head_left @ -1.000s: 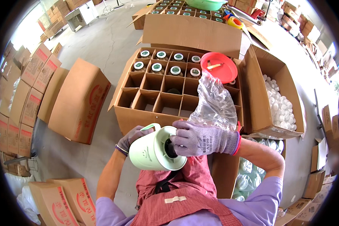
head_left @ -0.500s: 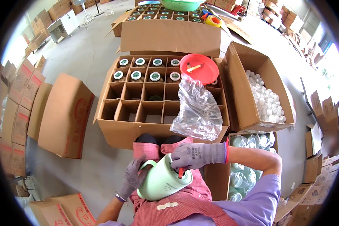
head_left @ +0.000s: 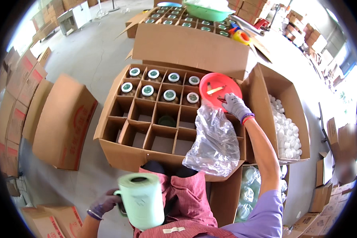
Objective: The person opens a cardboard box and removes a light green plastic pitcher wrapped in plastic. They unwrap the pitcher, insert a filter into the lid, and place the lid onto the pitcher. The person then places the assembled pitcher into a compartmentalized box.
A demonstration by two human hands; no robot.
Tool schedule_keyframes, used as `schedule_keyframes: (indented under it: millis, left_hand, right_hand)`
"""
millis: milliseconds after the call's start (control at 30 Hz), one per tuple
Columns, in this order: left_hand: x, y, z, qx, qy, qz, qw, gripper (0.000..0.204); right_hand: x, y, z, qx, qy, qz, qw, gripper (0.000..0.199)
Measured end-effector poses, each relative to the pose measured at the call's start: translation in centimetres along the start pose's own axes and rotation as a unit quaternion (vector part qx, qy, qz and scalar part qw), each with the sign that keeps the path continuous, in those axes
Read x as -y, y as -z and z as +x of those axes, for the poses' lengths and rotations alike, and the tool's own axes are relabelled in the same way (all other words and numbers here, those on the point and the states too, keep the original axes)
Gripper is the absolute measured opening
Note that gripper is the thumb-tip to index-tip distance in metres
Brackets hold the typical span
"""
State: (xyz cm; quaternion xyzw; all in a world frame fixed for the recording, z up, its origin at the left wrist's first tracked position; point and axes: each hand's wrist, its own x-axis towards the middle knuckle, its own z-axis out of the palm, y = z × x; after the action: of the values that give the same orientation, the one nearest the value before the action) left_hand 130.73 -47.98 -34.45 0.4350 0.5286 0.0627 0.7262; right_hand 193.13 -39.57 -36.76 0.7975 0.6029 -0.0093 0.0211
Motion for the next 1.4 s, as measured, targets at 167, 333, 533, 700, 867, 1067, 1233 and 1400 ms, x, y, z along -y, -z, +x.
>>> schedule_keyframes:
  millis: [167, 333, 533, 700, 867, 1067, 1233, 1400]
  left_hand:
    - [9.0, 0.9, 1.9, -0.106, -0.102, -0.455, 0.878, 0.016]
    - [6.9, -5.1, 5.6, -0.082, -0.19, -0.614, 0.762, 0.025]
    - [5.9, -6.9, 7.0, -0.061, -0.309, -0.475, 0.822, 0.021]
    - [7.1, -6.3, 6.5, -0.114, -0.263, -0.444, 0.849, 0.036]
    - [3.9, -7.8, 5.5, -0.023, -0.345, -0.504, 0.792, 0.031]
    - [3.2, -8.3, 8.2, 0.159, -0.206, -0.702, 0.663, 0.023]
    - [0.6, -14.0, 6.2, 0.172, -0.207, -0.61, 0.745, 0.025]
    - [-1.5, -18.3, 5.4, 0.238, -0.185, -0.516, 0.802, 0.027]
  right_hand:
    - [15.5, -1.0, 2.7, -0.081, 0.261, 0.085, 0.958, 0.02]
    - [28.0, -9.0, 5.4, 0.153, 0.256, 0.017, 0.954, 0.02]
    - [27.0, -20.1, 8.4, 0.082, 0.208, 0.005, 0.975, 0.026]
    - [28.4, -5.5, 3.9, 0.019, 0.252, -0.131, 0.959, 0.015]
    - [21.2, 2.4, -8.7, -0.097, 0.232, 0.07, 0.965, 0.019]
    - [19.0, -8.2, -25.9, 0.099, 0.278, 0.321, 0.9, 0.014]
    - [4.5, 6.6, -17.9, -0.071, 0.102, 0.096, 0.987, 0.018]
    - [-22.9, -1.7, -22.7, -0.109, -0.317, 0.074, 0.939, 0.061]
